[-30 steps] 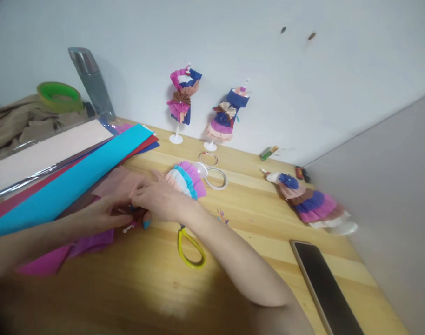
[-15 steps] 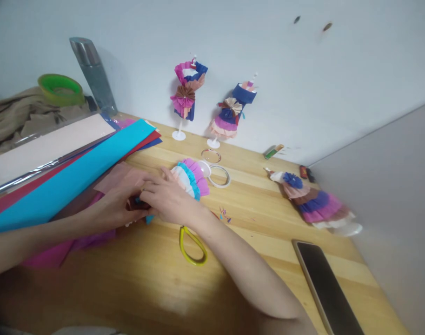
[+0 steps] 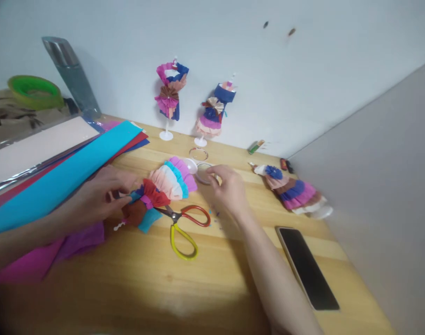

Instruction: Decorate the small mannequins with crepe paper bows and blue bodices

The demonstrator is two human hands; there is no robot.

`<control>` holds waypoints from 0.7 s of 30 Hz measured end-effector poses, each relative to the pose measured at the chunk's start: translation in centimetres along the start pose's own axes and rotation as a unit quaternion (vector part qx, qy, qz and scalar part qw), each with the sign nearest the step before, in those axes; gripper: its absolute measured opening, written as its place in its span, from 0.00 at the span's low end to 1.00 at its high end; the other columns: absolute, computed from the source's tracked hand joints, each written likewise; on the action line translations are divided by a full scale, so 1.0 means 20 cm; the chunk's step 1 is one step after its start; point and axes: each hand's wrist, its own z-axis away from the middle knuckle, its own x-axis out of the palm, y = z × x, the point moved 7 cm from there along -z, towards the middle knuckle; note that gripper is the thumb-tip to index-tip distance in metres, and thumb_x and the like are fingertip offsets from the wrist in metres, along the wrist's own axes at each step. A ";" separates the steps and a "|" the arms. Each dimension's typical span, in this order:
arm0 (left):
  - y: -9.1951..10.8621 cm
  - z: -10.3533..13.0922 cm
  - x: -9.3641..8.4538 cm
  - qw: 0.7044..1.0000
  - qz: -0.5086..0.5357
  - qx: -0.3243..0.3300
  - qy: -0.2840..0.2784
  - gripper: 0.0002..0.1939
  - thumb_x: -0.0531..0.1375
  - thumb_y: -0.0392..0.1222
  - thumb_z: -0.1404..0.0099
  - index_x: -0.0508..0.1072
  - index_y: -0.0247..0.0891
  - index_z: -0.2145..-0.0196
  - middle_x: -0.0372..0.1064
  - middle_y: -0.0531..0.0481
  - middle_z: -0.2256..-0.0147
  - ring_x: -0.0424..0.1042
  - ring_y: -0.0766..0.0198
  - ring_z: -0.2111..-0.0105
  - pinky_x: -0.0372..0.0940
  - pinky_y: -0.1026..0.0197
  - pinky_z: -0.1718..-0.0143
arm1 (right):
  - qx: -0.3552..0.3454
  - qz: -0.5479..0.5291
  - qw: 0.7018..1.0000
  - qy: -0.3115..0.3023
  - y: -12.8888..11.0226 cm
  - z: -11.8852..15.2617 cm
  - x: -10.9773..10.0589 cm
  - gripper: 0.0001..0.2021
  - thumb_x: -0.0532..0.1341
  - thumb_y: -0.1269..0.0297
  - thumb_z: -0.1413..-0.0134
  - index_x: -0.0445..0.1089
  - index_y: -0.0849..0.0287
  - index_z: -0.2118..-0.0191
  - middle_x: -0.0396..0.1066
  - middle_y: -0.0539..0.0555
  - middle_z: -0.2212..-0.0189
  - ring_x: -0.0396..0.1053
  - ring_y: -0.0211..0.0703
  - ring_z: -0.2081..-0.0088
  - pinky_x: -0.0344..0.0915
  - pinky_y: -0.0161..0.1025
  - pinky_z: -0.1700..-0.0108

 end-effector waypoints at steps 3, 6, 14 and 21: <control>0.09 -0.02 -0.06 0.995 -0.093 0.031 0.031 0.13 0.59 0.51 0.38 0.76 0.39 0.72 0.72 0.49 0.72 0.67 0.62 0.71 0.59 0.63 0.71 | 0.084 0.035 0.992 -0.085 0.23 -0.01 0.08 0.11 0.58 0.71 0.48 0.76 0.60 0.62 0.78 0.60 0.60 0.74 0.54 0.57 0.68 0.50 0.52; 0.18 -0.03 -0.10 0.995 -0.071 0.028 0.060 0.14 0.59 0.51 0.38 0.77 0.39 0.71 0.73 0.51 0.73 0.65 0.66 0.77 0.58 0.64 0.75 | 0.077 0.016 0.988 -0.135 0.30 0.00 0.18 0.12 0.62 0.73 0.54 0.77 0.60 0.62 0.78 0.58 0.60 0.73 0.50 0.56 0.66 0.45 0.50; 0.42 -0.06 -0.04 0.996 -0.024 0.090 0.014 0.11 0.61 0.49 0.39 0.78 0.42 0.71 0.74 0.53 0.74 0.69 0.65 0.74 0.61 0.65 0.74 | 0.136 -0.068 0.983 -0.102 0.30 0.02 0.06 0.08 0.57 0.62 0.46 0.68 0.61 0.68 0.75 0.56 0.71 0.71 0.44 0.67 0.66 0.40 0.62; 0.63 -0.22 0.06 0.979 -0.042 0.193 0.057 0.09 0.57 0.37 0.37 0.79 0.37 0.66 0.78 0.50 0.67 0.73 0.64 0.69 0.66 0.63 0.66 | 0.116 -0.357 0.924 -0.067 -0.05 0.01 -0.06 0.16 0.65 0.49 0.49 0.70 0.59 0.67 0.76 0.54 0.71 0.72 0.42 0.68 0.67 0.39 0.62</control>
